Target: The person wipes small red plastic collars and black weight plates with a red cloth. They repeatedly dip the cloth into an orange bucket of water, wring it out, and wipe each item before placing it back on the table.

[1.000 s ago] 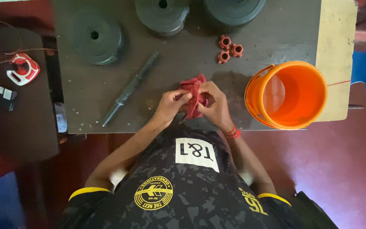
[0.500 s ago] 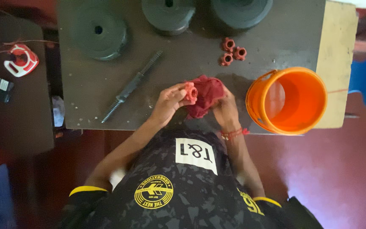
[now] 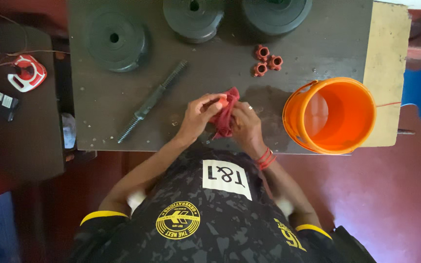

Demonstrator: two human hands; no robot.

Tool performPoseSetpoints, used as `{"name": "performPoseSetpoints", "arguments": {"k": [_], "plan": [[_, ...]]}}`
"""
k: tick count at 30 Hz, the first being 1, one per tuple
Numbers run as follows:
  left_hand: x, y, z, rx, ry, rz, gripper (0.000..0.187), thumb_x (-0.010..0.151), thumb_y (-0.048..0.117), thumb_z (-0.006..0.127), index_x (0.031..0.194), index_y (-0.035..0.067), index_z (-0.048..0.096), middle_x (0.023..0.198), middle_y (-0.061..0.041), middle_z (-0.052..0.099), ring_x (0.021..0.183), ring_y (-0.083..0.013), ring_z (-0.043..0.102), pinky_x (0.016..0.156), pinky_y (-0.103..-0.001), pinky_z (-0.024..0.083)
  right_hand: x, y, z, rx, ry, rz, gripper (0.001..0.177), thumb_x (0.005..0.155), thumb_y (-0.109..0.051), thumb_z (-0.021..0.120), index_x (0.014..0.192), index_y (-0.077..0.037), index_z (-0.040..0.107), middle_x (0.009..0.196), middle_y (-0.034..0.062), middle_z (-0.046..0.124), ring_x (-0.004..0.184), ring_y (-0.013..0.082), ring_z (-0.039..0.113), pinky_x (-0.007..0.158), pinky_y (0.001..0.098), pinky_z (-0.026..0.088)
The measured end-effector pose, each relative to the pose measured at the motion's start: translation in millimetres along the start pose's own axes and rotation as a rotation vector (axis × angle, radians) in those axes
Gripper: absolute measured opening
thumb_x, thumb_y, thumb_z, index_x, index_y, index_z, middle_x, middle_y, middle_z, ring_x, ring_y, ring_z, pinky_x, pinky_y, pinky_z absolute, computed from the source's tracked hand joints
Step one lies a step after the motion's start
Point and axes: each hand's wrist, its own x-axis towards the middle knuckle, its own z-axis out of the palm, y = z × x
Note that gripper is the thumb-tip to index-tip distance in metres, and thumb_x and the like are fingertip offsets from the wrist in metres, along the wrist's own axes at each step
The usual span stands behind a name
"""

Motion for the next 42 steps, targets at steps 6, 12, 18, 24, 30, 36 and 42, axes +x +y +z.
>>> {"name": "performPoseSetpoints", "arguments": {"k": [6,12,18,24,30,36,42], "plan": [[16,2,-21,0.119,-0.12,-0.222,0.042,0.095,0.033,0.072,0.12,-0.001,0.075,0.113,-0.009,0.077,0.101,-0.0125,0.069,0.093,-0.028,0.055,-8,27,8,-0.144,-0.113,-0.352,0.027,0.077,0.002,0.074,0.103,-0.003,0.068,0.107,0.0122,0.064,0.096,0.0285,0.066,0.079,0.0394,0.056],[15,33,-20,0.319,-0.174,0.112,0.04,0.09,0.025,0.079,0.125,0.006,0.074,0.12,-0.008,0.073,0.11,-0.0163,0.07,0.097,-0.03,0.055,-16,23,27,0.462,0.019,0.322,0.022,0.089,0.009,0.067,0.108,-0.001,0.071,0.111,0.0092,0.068,0.098,0.0201,0.067,0.084,0.0374,0.056],[3,47,-10,0.537,-0.306,0.385,0.035,0.089,0.017,0.074,0.124,0.01,0.073,0.133,-0.01,0.068,0.124,-0.0229,0.068,0.104,-0.032,0.055,6,-2,0,1.344,0.032,0.977,0.027,0.09,-0.01,0.056,0.109,-0.003,0.074,0.108,0.0104,0.074,0.096,0.0222,0.072,0.086,0.0378,0.059],[5,35,-13,0.413,-0.273,0.465,0.04,0.094,0.015,0.076,0.13,0.002,0.067,0.133,-0.013,0.067,0.129,-0.0275,0.064,0.11,-0.034,0.05,-5,-8,-3,0.276,0.012,0.369,0.027,0.088,0.008,0.061,0.112,-0.001,0.071,0.105,0.0081,0.071,0.094,0.0214,0.07,0.084,0.0341,0.056],[12,-1,-18,0.017,-0.152,-0.135,0.038,0.1,0.024,0.07,0.125,-0.004,0.072,0.116,-0.015,0.076,0.103,-0.0171,0.072,0.096,-0.032,0.058,-19,1,12,0.064,0.015,0.066,0.021,0.079,0.003,0.072,0.101,0.001,0.069,0.105,0.0158,0.068,0.088,0.027,0.069,0.076,0.0325,0.055],[13,-5,-42,-0.503,-0.097,-0.286,0.044,0.104,0.036,0.058,0.13,0.0,0.063,0.108,-0.013,0.073,0.088,-0.0161,0.071,0.081,-0.029,0.06,-19,21,9,0.129,0.169,0.273,0.01,0.087,0.003,0.07,0.097,0.002,0.067,0.093,0.0094,0.067,0.084,0.0192,0.067,0.078,0.0287,0.055],[17,-10,-34,-0.353,-0.106,-0.301,0.038,0.103,0.029,0.064,0.125,-0.002,0.063,0.102,-0.01,0.071,0.088,-0.0158,0.069,0.078,-0.029,0.058,-9,9,1,0.582,0.176,0.455,0.013,0.099,-0.003,0.066,0.11,0.003,0.068,0.101,0.0036,0.066,0.094,0.0089,0.062,0.083,0.0252,0.053]]}}
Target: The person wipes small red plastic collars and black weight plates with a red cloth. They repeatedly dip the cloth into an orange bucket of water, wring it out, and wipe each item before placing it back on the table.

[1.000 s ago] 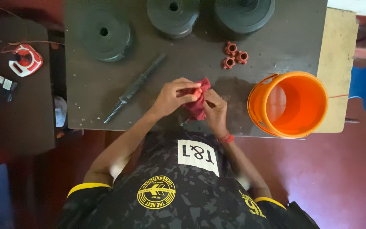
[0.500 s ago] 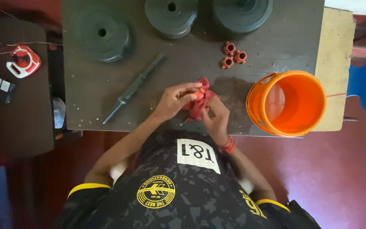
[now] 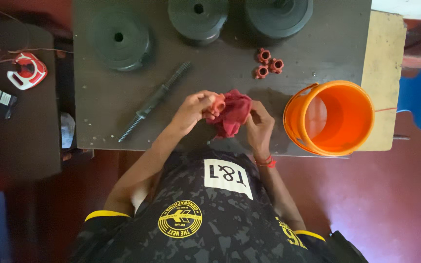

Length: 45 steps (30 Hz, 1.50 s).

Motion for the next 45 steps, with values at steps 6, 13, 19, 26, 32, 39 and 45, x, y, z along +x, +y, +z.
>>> {"name": "performPoseSetpoints", "arguments": {"k": [6,13,19,26,32,39,45], "plan": [[5,-19,-10,0.224,-0.097,0.093,0.049,0.084,0.014,0.081,0.125,0.001,0.058,0.112,-0.005,0.069,0.1,-0.0126,0.068,0.085,-0.028,0.059,11,-10,17,-0.526,-0.206,-0.267,0.026,0.085,-0.014,0.084,0.1,0.003,0.071,0.092,0.0114,0.072,0.083,0.0191,0.068,0.075,0.0305,0.055],[-4,9,-20,0.816,0.174,0.335,0.054,0.081,0.026,0.088,0.123,0.003,0.062,0.108,-0.011,0.076,0.097,-0.0173,0.073,0.088,-0.032,0.059,3,24,6,-0.458,-0.291,0.161,0.025,0.086,-0.02,0.082,0.102,-0.002,0.075,0.086,0.0081,0.077,0.069,0.0159,0.071,0.066,0.0308,0.058],[3,4,-9,0.587,0.061,0.237,0.048,0.087,0.026,0.082,0.123,0.002,0.062,0.11,-0.015,0.077,0.095,-0.0167,0.072,0.085,-0.032,0.058,-2,3,-5,-0.534,-0.235,-0.241,0.06,0.078,-0.021,0.088,0.128,0.002,0.061,0.118,0.0185,0.07,0.095,0.0232,0.07,0.082,0.0345,0.057],[38,-40,15,0.362,0.141,-0.016,0.043,0.098,0.031,0.068,0.129,0.005,0.055,0.111,-0.009,0.071,0.089,-0.0141,0.074,0.074,-0.028,0.061,37,47,-9,-0.34,-0.049,0.14,0.047,0.082,-0.014,0.087,0.119,-0.003,0.06,0.102,0.0081,0.074,0.09,0.0132,0.071,0.077,0.0285,0.06],[43,-58,-4,0.534,0.096,0.145,0.041,0.095,0.028,0.072,0.122,0.0,0.061,0.105,-0.01,0.073,0.087,-0.0136,0.072,0.073,-0.027,0.058,84,110,-41,-0.307,0.35,0.016,0.032,0.09,-0.009,0.08,0.114,-0.002,0.06,0.102,0.0087,0.071,0.094,0.015,0.072,0.084,0.0307,0.058],[17,-70,-19,0.82,0.127,0.144,0.034,0.096,0.03,0.072,0.116,0.004,0.066,0.097,-0.003,0.073,0.087,-0.0086,0.072,0.074,-0.024,0.058,138,132,-53,-0.746,0.411,-0.191,0.037,0.082,-0.012,0.085,0.112,-0.001,0.067,0.111,0.017,0.06,0.094,0.0335,0.068,0.081,0.0407,0.057],[-17,-34,30,0.512,0.075,0.183,0.028,0.094,0.024,0.075,0.111,0.002,0.069,0.099,-0.006,0.074,0.09,-0.0118,0.071,0.08,-0.027,0.058,107,97,-49,-0.834,0.354,-0.259,0.054,0.088,-0.015,0.085,0.133,-0.002,0.057,0.122,0.0199,0.057,0.102,0.0404,0.064,0.086,0.0447,0.053]]}}
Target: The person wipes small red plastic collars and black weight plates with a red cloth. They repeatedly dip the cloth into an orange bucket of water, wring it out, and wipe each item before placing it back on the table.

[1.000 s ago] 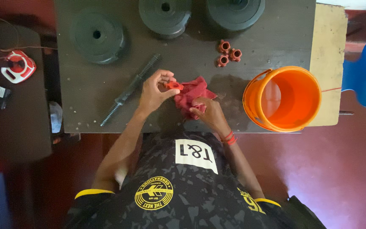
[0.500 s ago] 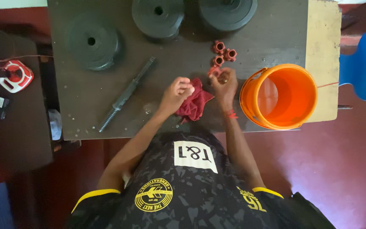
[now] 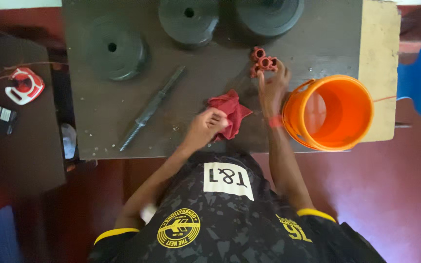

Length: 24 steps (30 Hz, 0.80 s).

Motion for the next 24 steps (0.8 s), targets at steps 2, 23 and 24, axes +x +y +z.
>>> {"name": "performPoseSetpoints", "arguments": {"k": [2,23,24], "plan": [[-16,40,9,0.052,-0.102,0.079,0.025,0.093,0.02,0.073,0.112,0.005,0.068,0.104,-0.004,0.074,0.095,-0.01,0.072,0.084,-0.027,0.061,-28,-21,-20,-0.023,-0.081,-0.06,0.046,0.093,-0.016,0.084,0.127,-0.004,0.056,0.103,0.0143,0.057,0.089,0.0379,0.063,0.09,0.0469,0.053],[-106,144,6,-0.666,-1.521,0.423,0.035,0.096,0.022,0.071,0.125,0.003,0.064,0.125,-0.01,0.069,0.118,-0.0233,0.067,0.108,-0.036,0.054,-97,-107,-56,-0.078,-0.426,0.044,0.071,0.082,-0.036,0.089,0.128,0.007,0.057,0.114,0.0244,0.061,0.102,0.0391,0.062,0.083,0.0479,0.052],[-105,153,3,-0.669,-1.519,0.433,0.035,0.096,0.023,0.071,0.124,0.003,0.064,0.125,-0.011,0.069,0.118,-0.0237,0.067,0.108,-0.036,0.054,-99,-109,-51,-0.068,-0.47,0.073,0.075,0.079,-0.039,0.09,0.129,0.005,0.056,0.115,0.0242,0.06,0.105,0.0407,0.06,0.085,0.0494,0.051]]}}
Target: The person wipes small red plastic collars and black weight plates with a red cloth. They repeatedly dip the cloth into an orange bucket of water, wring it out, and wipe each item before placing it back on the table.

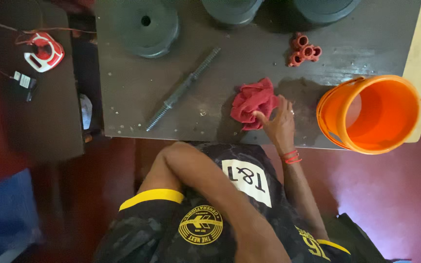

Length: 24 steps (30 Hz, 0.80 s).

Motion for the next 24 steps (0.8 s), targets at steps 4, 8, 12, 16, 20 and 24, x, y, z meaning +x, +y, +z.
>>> {"name": "performPoseSetpoints", "arguments": {"k": [4,8,12,16,20,24], "plan": [[10,25,0,0.056,-0.005,0.023,0.034,0.099,0.026,0.069,0.123,0.003,0.064,0.125,-0.011,0.068,0.12,-0.0253,0.066,0.109,-0.037,0.053,1,0,23,-0.073,0.027,-0.238,0.078,0.075,-0.038,0.09,0.124,0.01,0.053,0.115,0.0287,0.057,0.105,0.0463,0.057,0.086,0.0503,0.05],[-22,43,2,0.194,0.158,0.0,0.034,0.101,0.029,0.068,0.123,0.003,0.063,0.125,-0.012,0.068,0.121,-0.027,0.065,0.11,-0.038,0.052,-7,4,34,0.012,-0.046,-0.112,0.031,0.083,-0.007,0.075,0.106,0.003,0.056,0.112,0.0228,0.059,0.098,0.0378,0.061,0.082,0.047,0.052],[-79,37,-1,0.749,0.979,-0.376,0.033,0.092,0.027,0.071,0.12,0.009,0.071,0.12,-0.006,0.074,0.116,-0.0213,0.071,0.103,-0.036,0.057,-1,12,31,0.192,0.007,-0.031,0.013,0.09,0.0,0.065,0.1,0.001,0.057,0.108,0.0157,0.065,0.088,0.0241,0.064,0.075,0.041,0.055],[-145,7,-21,1.193,1.552,-0.704,0.032,0.087,0.025,0.077,0.113,0.006,0.072,0.112,-0.009,0.074,0.107,-0.0228,0.07,0.096,-0.037,0.054,10,1,5,0.749,0.029,0.5,0.01,0.096,-0.011,0.06,0.1,-0.003,0.06,0.093,0.0089,0.059,0.076,0.0207,0.055,0.059,0.0391,0.049],[-196,-13,-49,0.99,1.646,-0.614,0.036,0.093,0.032,0.072,0.119,0.008,0.068,0.113,-0.01,0.074,0.104,-0.0191,0.073,0.092,-0.035,0.06,27,-20,-24,1.637,-0.048,0.417,0.038,0.093,-0.027,0.062,0.122,-0.004,0.067,0.111,0.009,0.068,0.1,0.0206,0.063,0.086,0.0329,0.053],[-203,-49,-89,0.501,1.527,-0.407,0.047,0.098,0.034,0.065,0.139,0.015,0.051,0.125,-0.006,0.067,0.111,-0.0164,0.066,0.092,-0.035,0.056,22,-41,-12,1.84,-0.117,0.405,0.045,0.089,-0.028,0.067,0.126,-0.002,0.062,0.124,0.012,0.067,0.117,0.0256,0.065,0.103,0.0411,0.054]]}}
